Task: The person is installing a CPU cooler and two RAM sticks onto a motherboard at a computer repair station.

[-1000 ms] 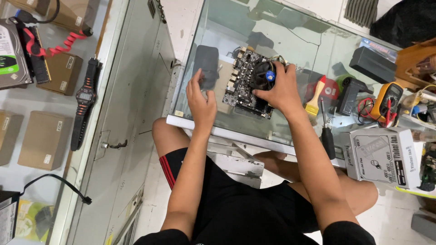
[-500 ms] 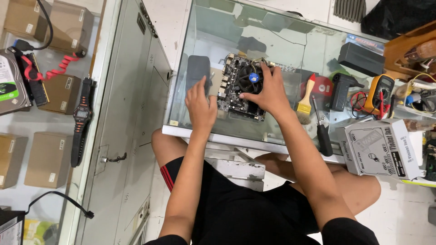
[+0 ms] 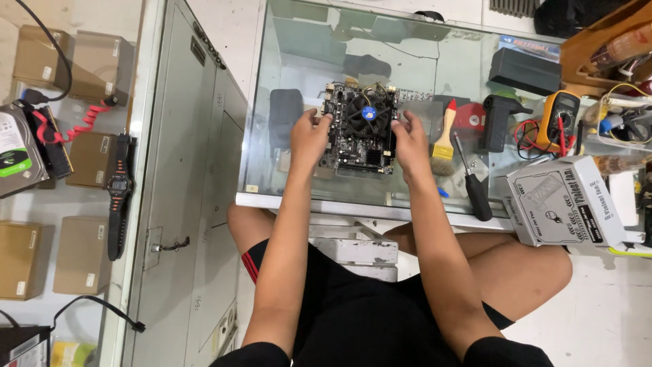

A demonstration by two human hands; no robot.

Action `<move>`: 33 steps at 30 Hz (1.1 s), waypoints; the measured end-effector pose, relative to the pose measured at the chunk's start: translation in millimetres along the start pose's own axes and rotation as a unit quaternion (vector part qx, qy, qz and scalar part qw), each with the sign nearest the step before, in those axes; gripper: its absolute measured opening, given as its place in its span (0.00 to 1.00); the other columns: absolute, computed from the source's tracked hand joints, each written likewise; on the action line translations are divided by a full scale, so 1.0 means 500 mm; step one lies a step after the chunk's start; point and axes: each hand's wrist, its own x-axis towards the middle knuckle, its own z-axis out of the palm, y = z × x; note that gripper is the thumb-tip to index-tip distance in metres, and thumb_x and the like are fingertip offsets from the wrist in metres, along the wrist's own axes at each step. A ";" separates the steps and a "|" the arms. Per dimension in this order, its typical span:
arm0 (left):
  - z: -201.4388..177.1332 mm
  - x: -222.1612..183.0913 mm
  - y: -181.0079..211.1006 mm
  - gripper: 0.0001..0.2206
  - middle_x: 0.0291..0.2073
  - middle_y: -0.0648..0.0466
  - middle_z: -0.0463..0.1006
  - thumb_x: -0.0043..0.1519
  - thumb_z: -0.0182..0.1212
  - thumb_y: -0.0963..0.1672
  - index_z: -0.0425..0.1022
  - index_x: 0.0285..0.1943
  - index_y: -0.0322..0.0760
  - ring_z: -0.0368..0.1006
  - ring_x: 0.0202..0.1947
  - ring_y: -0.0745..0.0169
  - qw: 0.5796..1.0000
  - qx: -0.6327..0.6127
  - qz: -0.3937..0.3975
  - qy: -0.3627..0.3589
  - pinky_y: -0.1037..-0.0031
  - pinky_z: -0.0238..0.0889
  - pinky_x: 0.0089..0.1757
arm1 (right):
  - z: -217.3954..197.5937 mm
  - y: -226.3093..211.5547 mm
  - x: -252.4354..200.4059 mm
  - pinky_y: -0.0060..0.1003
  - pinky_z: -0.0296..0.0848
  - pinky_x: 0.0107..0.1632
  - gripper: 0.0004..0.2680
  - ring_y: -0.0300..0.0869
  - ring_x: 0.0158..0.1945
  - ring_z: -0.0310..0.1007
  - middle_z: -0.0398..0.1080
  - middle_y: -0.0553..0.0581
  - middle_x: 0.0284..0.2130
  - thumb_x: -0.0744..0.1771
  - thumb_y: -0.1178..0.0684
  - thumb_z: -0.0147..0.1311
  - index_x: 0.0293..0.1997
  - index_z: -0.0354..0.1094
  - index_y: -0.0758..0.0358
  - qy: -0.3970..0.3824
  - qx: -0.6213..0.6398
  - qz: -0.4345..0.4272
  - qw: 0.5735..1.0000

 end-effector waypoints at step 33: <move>0.066 -0.262 0.033 0.26 0.55 0.41 0.66 0.58 0.63 0.42 0.63 0.67 0.36 0.69 0.54 0.44 0.833 -0.503 -0.153 -0.170 0.52 0.72 0.46 | -0.038 -0.292 -0.101 0.47 0.71 0.48 0.12 0.51 0.48 0.75 0.72 0.51 0.41 0.66 0.50 0.63 0.54 0.73 0.51 -0.220 -0.481 -0.419 0.738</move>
